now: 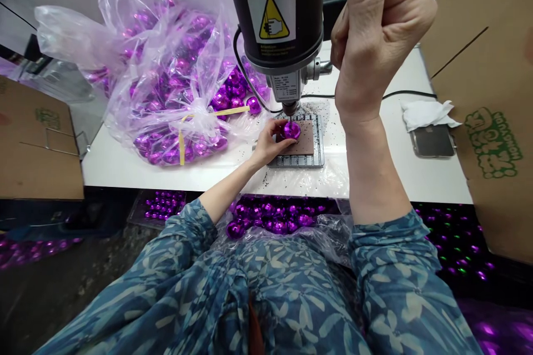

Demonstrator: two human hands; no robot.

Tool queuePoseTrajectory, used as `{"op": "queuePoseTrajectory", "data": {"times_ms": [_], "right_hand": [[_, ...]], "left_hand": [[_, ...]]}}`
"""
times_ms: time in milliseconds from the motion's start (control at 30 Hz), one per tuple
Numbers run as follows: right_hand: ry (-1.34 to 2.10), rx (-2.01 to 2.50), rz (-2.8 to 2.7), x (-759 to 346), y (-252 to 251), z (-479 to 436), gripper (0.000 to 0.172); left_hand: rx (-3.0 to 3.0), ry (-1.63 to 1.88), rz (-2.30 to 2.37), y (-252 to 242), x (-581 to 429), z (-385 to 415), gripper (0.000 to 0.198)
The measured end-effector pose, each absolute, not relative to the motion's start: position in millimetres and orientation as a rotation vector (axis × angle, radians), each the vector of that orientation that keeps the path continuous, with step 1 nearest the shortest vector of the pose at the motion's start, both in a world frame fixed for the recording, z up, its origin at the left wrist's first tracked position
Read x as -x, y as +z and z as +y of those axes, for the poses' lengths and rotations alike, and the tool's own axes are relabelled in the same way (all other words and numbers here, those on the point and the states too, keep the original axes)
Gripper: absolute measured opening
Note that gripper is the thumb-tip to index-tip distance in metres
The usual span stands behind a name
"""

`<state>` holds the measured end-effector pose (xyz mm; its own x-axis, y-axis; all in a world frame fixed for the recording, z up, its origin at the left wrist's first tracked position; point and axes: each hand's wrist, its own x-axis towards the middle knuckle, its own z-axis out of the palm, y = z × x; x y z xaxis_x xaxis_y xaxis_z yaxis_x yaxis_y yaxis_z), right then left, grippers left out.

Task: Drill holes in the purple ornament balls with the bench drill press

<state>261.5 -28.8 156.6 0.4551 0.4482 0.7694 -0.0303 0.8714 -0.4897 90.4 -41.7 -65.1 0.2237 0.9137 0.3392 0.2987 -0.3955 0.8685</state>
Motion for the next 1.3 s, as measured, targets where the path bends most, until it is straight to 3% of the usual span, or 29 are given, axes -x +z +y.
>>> {"op": "queuePoseTrajectory", "data": {"times_ms": [533, 833, 1133, 1300], "right_hand": [[0.269, 0.423, -1.083, -259, 146, -40, 0.075], [0.261, 0.443, -1.137, -258, 124, -60, 0.077], [0.094, 0.377, -0.982, -255, 95, -41, 0.09], [0.036, 0.363, -0.984, -263, 75, -32, 0.087]], "left_hand": [[-1.841, 1.174, 0.974, -78, -96, -47, 0.056], [-1.754, 1.2, 0.992, -76, -98, -52, 0.055], [-1.744, 1.153, 1.044, -74, -98, -52, 0.053], [-1.786, 1.156, 1.068, -73, -98, -53, 0.053]]}}
